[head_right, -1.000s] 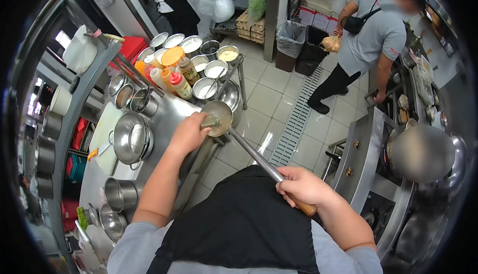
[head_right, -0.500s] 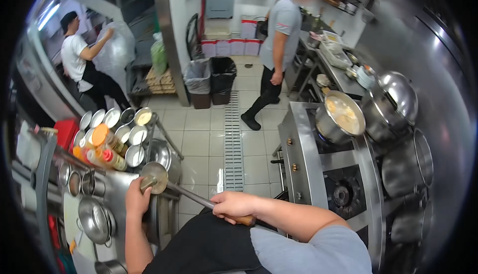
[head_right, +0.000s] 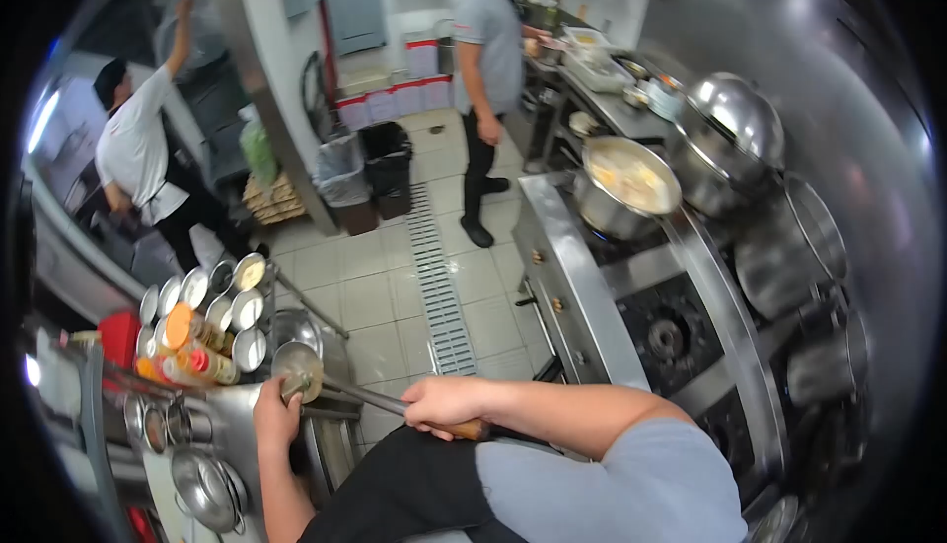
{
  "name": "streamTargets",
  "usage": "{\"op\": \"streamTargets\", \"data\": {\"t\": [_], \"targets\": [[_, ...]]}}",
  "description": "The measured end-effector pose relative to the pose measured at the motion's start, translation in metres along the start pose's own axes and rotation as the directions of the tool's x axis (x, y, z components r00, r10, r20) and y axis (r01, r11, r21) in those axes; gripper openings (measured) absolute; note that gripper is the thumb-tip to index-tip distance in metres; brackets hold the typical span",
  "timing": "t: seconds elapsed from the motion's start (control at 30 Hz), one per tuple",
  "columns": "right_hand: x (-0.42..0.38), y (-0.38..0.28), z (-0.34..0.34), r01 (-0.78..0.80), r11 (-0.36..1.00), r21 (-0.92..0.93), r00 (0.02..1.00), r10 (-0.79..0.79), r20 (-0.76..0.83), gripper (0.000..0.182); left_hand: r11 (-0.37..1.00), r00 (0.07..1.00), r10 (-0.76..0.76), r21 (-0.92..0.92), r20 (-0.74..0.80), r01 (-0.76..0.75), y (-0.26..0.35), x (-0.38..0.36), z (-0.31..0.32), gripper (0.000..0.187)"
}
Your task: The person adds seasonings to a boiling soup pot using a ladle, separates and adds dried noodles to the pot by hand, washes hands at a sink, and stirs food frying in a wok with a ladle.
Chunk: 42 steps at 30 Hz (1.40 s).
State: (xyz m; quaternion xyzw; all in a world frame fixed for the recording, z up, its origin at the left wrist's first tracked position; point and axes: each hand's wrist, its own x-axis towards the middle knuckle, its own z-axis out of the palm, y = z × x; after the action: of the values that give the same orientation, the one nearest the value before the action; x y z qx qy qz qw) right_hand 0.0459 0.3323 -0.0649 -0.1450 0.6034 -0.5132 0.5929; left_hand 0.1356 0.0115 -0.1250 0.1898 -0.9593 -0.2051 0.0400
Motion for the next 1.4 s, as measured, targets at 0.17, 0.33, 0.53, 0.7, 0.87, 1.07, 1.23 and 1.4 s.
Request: {"op": "streamTargets", "data": {"t": [0.17,0.33,0.53,0.7,0.87,1.07,1.23,1.4], "targets": [[-0.001,0.011,-0.002,0.023,1.0,-0.013,0.999,-0.024,-0.045,0.01,0.999,0.999,0.01,-0.03,-0.049,-0.011,0.0,0.007,0.012,0.044],[-0.005,0.015,-0.007,0.054,0.998,-0.036,0.998,-0.055,-0.029,0.013,0.992,0.993,0.117,0.05,0.023,-0.118,0.007,0.011,0.01,0.042],[-0.01,0.015,-0.012,0.044,0.999,0.006,0.999,-0.044,-0.014,0.011,0.992,0.996,0.084,0.089,0.016,-0.085,0.009,0.01,0.006,0.043],[-0.007,0.017,-0.012,0.025,1.0,0.015,1.0,-0.025,0.006,0.009,0.991,0.988,0.128,0.056,-0.081,-0.124,0.013,0.007,0.009,0.042],[-0.005,0.015,-0.013,0.015,1.0,-0.006,1.0,-0.015,0.008,0.008,0.995,0.996,0.086,0.061,-0.016,-0.085,0.013,0.001,0.013,0.041],[-0.003,0.014,-0.013,0.02,1.0,0.013,1.0,-0.02,0.019,0.009,0.999,0.999,0.034,0.02,-0.027,-0.034,0.006,-0.002,0.009,0.043],[-0.002,0.015,-0.012,0.025,0.999,0.02,0.999,-0.026,0.025,0.009,0.995,0.995,0.097,0.008,-0.014,-0.097,0.005,-0.001,0.012,0.043],[0.003,0.018,-0.015,0.017,0.998,0.062,0.998,-0.02,0.056,0.007,0.996,0.995,0.093,0.007,-0.041,-0.093,0.002,0.004,0.018,0.043]]}}
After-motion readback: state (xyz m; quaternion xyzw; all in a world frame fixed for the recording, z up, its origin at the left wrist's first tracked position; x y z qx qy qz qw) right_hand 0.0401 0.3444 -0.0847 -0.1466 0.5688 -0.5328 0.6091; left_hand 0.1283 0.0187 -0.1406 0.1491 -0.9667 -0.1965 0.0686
